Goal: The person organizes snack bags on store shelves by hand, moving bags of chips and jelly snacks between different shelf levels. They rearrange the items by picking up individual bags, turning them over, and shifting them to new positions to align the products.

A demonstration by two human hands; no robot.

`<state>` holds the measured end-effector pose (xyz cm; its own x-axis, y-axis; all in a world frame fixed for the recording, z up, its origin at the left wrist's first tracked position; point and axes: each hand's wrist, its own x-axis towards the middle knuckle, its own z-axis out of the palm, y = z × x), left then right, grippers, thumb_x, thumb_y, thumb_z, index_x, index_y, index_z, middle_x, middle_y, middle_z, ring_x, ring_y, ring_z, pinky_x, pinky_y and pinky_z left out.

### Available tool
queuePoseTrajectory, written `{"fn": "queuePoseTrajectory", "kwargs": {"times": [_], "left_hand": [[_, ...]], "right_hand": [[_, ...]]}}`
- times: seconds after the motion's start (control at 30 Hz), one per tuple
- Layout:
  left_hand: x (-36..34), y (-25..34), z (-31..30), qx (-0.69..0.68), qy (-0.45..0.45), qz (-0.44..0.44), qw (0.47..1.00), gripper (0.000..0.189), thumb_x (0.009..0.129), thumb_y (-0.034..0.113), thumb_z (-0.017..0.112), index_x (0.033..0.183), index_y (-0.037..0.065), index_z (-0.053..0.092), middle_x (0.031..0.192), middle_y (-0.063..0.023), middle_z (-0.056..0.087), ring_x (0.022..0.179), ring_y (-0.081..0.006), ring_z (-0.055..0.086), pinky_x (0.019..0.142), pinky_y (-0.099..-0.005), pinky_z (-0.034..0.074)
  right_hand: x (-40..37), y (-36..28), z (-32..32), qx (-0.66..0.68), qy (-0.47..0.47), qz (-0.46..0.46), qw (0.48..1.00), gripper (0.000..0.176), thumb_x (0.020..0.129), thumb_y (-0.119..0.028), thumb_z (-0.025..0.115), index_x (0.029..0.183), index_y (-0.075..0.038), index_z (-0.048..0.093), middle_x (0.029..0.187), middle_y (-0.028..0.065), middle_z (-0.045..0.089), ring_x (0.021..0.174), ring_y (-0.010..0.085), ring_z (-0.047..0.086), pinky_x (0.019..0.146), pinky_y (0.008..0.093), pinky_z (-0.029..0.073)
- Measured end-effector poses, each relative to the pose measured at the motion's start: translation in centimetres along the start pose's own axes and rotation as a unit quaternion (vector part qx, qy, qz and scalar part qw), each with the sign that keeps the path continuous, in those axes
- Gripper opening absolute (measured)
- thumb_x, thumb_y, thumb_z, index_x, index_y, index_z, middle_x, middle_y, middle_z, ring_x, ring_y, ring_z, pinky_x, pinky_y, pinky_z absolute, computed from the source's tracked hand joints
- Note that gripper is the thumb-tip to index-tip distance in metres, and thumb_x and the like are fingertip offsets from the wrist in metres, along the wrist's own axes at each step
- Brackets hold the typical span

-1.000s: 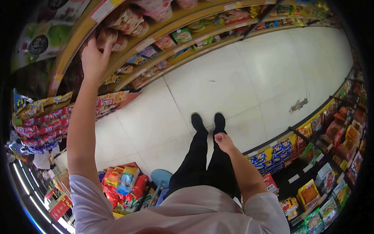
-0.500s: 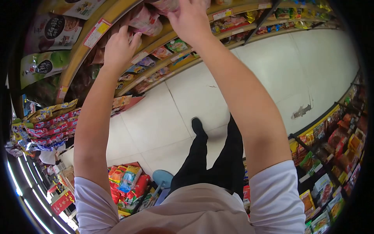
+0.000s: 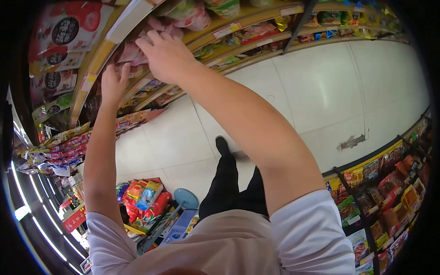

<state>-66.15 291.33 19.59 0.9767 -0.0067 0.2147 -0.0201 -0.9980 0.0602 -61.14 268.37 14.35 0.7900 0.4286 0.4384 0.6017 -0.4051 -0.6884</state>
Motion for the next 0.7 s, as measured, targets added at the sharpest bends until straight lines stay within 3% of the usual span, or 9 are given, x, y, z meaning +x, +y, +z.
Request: {"fn": "queuePoseTrajectory", "kwargs": {"times": [0.13,0.17,0.23,0.27,0.33,0.37,0.43,0.47,0.7], "left_hand": [[2.8,6.7,1.8,-0.006,0.050,0.125,0.991,0.047,0.095,0.042,0.069,0.108,-0.002,0.062,0.087,-0.0251,0.069,0.086,-0.0449,0.067,0.078,-0.0533,0.052],[3.8,9.0,2.1,-0.008,0.049,0.125,0.991,0.047,0.095,0.042,0.069,0.108,-0.002,0.062,0.087,-0.0251,0.069,0.086,-0.0449,0.067,0.078,-0.0533,0.052],[6.6,14.0,2.7,-0.003,0.001,0.082,0.997,0.052,0.096,0.047,0.064,0.113,-0.002,0.060,0.092,-0.0263,0.070,0.090,-0.0450,0.068,0.081,-0.0533,0.053],[7.5,14.9,3.1,-0.004,0.000,0.085,0.996,0.052,0.096,0.047,0.064,0.113,-0.002,0.060,0.092,-0.0263,0.070,0.090,-0.0450,0.068,0.081,-0.0533,0.053],[9.2,16.3,3.5,0.077,-0.095,-0.014,0.992,0.061,0.098,0.054,0.057,0.121,-0.002,0.059,0.098,-0.0273,0.071,0.096,-0.0456,0.068,0.085,-0.0541,0.053],[9.6,16.5,3.8,0.079,-0.094,-0.010,0.992,0.061,0.098,0.054,0.057,0.121,-0.002,0.059,0.098,-0.0273,0.071,0.096,-0.0456,0.068,0.085,-0.0541,0.053],[10.1,16.7,4.5,0.061,-0.119,-0.020,0.991,0.065,0.100,0.058,0.050,0.122,-0.002,0.060,0.102,-0.0283,0.071,0.101,-0.0462,0.067,0.088,-0.0542,0.053],[10.2,16.8,4.7,0.060,-0.119,-0.012,0.991,0.065,0.100,0.058,0.050,0.122,-0.002,0.060,0.102,-0.0283,0.071,0.101,-0.0462,0.067,0.088,-0.0542,0.053],[9.7,16.6,4.2,0.052,-0.129,0.028,0.990,0.056,0.100,0.051,0.055,0.110,-0.004,0.063,0.104,-0.0300,0.070,0.102,-0.0467,0.067,0.089,-0.0540,0.053]], "right_hand": [[-3.8,4.3,-4.7,0.073,0.024,-0.027,0.997,0.063,0.083,-0.008,0.073,0.143,-0.013,0.052,0.146,0.0155,0.046,0.128,0.0389,0.053,0.106,0.0498,0.046],[-4.5,5.6,-6.1,0.071,0.023,-0.026,0.997,0.063,0.083,-0.008,0.073,0.143,-0.013,0.052,0.146,0.0155,0.046,0.128,0.0389,0.053,0.106,0.0498,0.046],[-4.9,8.9,-10.3,-0.056,0.154,0.020,0.986,0.061,0.085,-0.006,0.072,0.142,-0.012,0.052,0.153,0.0154,0.042,0.125,0.0362,0.056,0.106,0.0483,0.048],[-4.5,9.6,-12.3,-0.057,0.156,0.023,0.986,0.061,0.085,-0.006,0.072,0.142,-0.012,0.052,0.153,0.0154,0.042,0.125,0.0362,0.056,0.106,0.0483,0.048],[-3.0,11.0,-15.8,-0.135,0.276,0.006,0.952,0.055,0.085,-0.007,0.067,0.136,-0.002,0.047,0.140,0.0331,0.040,0.129,0.0527,0.043,0.107,0.0557,0.042],[-2.3,12.1,-16.4,-0.136,0.280,0.008,0.950,0.055,0.085,-0.007,0.067,0.136,-0.002,0.047,0.140,0.0331,0.040,0.129,0.0527,0.043,0.107,0.0557,0.042],[-1.3,14.2,-18.0,-0.096,0.180,0.102,0.974,0.052,0.086,-0.008,0.067,0.134,-0.001,0.048,0.139,0.0328,0.041,0.129,0.0538,0.044,0.107,0.0548,0.043],[-0.7,13.4,-20.3,-0.022,0.031,0.191,0.981,0.052,0.087,-0.008,0.067,0.135,0.000,0.048,0.142,0.0344,0.038,0.131,0.0544,0.044,0.109,0.0534,0.044],[-0.3,12.0,-20.6,-0.032,-0.036,0.217,0.975,0.046,0.093,-0.009,0.063,0.135,0.001,0.049,0.148,0.0375,0.032,0.141,0.0542,0.038,0.109,0.0531,0.046]]}}
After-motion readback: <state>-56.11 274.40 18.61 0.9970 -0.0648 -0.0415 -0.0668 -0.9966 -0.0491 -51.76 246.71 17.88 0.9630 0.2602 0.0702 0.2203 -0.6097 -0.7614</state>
